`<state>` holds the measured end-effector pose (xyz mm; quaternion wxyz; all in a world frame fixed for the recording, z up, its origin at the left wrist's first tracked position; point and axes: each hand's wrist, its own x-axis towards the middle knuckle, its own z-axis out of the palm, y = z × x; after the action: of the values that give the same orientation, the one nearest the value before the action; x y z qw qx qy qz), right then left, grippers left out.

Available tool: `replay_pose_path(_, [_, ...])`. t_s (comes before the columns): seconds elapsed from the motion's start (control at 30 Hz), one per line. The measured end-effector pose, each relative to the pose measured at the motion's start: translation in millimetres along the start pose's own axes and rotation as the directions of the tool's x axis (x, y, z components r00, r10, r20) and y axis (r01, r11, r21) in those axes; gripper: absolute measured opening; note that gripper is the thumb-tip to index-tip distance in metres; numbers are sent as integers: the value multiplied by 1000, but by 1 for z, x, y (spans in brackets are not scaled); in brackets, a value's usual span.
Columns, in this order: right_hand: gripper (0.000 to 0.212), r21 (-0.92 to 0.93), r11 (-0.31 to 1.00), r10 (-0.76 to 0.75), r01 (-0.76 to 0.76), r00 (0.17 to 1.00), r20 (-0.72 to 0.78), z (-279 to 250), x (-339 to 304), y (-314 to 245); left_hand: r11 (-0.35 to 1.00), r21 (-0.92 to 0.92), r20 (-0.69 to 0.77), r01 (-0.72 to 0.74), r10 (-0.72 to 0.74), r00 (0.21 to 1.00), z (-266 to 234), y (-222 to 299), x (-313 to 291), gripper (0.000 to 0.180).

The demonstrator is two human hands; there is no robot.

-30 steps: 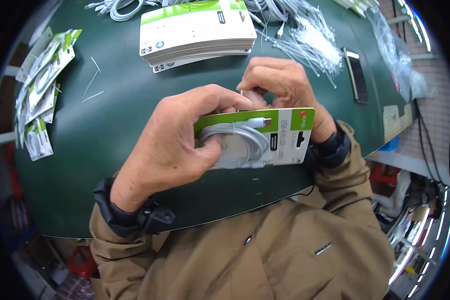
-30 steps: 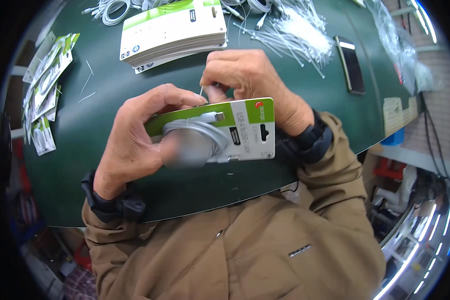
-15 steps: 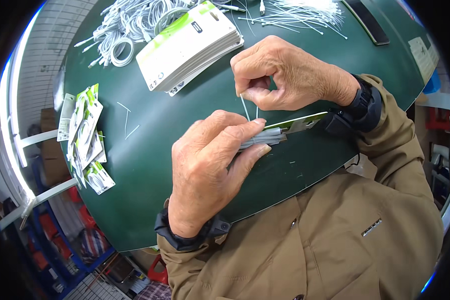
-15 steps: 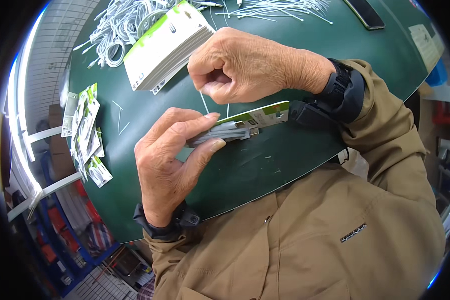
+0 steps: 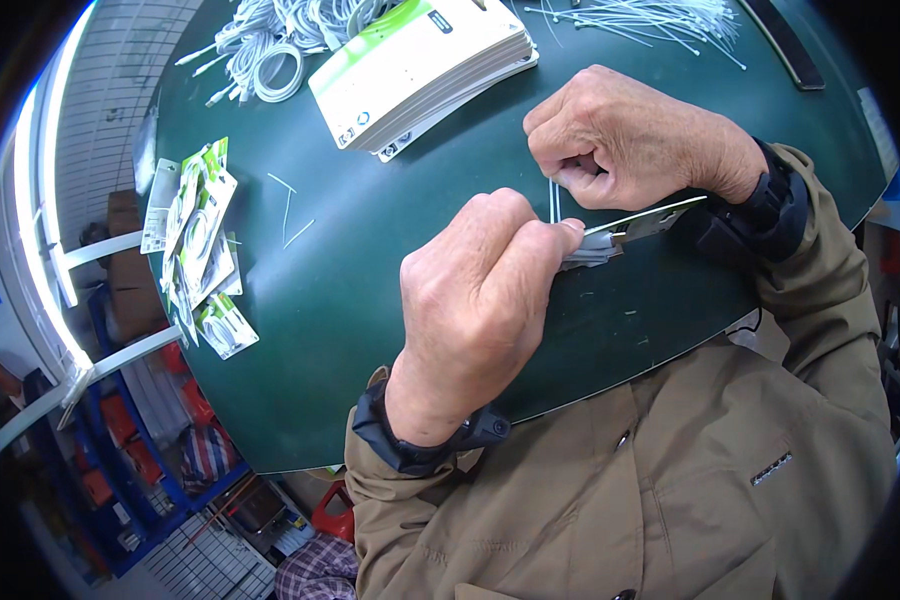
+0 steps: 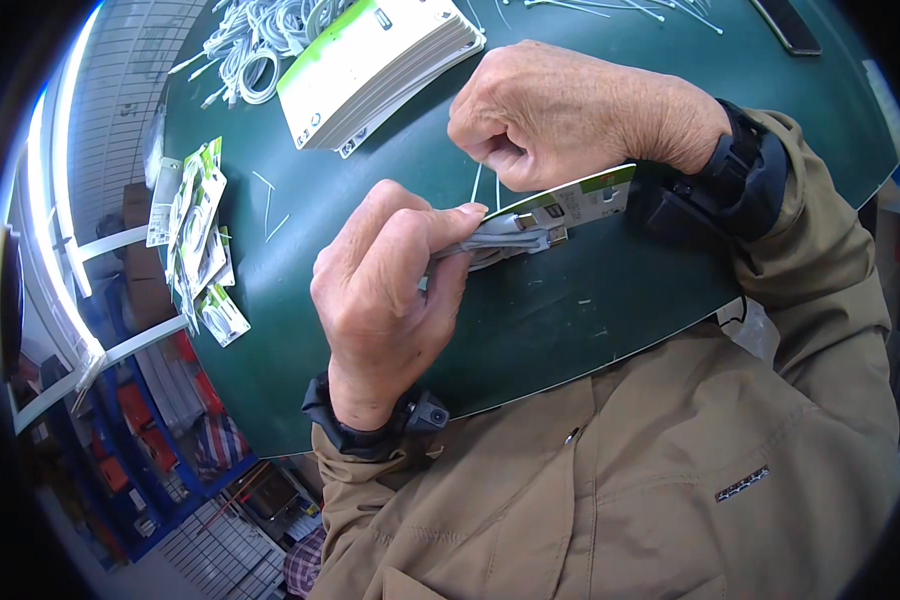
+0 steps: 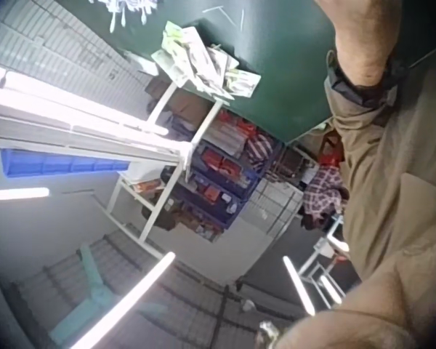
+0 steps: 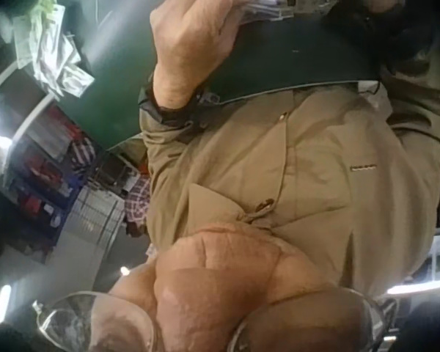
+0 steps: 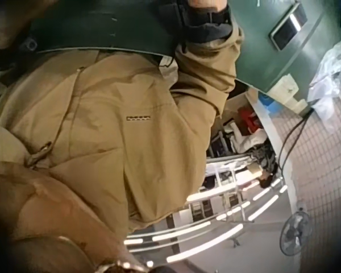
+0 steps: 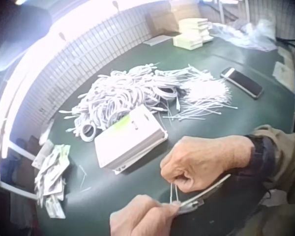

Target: Packaging USB cables into white and green cardboard sleeves at a factory workbench.

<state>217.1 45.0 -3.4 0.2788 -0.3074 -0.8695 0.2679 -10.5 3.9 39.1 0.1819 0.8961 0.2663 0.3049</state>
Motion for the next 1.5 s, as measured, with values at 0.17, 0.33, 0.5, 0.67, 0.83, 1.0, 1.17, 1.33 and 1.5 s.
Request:
replay_pose_path(0.17, [5, 83, 995, 48, -46, 999, -15, -1, -2, 12, 993, -70, -67, 92, -97, 993, -4, -2, 6, 29])
replay_pose_path(0.33, [9, 337, 919, 327, -203, 870, -369, -17, -5, 14, 842, -453, -212, 293, -421, 882, -11, -14, 7, 34])
replay_pose_path(0.5, [25, 750, 631, 576, -201, 769, -278, -23, -2, 1, 536, -798, -175, 276, -643, 745, -7, -35, -2, 36])
replay_pose_path(0.67, [41, 763, 608, 480, -221, 867, -131, 3, 5, -23, 377, -894, -138, 240, -744, 654, 8, -40, 2, 42])
replay_pose_path(0.83, [49, 797, 523, 477, -301, 879, 19, 11, 8, -28, 310, -916, -62, 255, -737, 673, 10, -43, -3, 47])
replay_pose_path(1.0, [53, 792, 522, 487, -316, 873, 28, 10, 9, -33, 440, -861, -143, 254, -690, 710, 9, -41, -5, 57])
replay_pose_path(1.17, [62, 796, 570, 489, -206, 863, -126, 22, 13, -34, 605, -763, -258, 228, -609, 750, 20, -37, -2, 60])
replay_pose_path(1.33, [73, 692, 718, 498, -78, 751, -433, 26, 21, -42, 654, -733, -333, 185, -583, 741, 31, -34, -3, 61])
replay_pose_path(1.5, [67, 239, 962, 251, -134, 782, -571, 23, 18, -43, 739, -667, -459, 96, -509, 728, 41, -41, -3, 51])
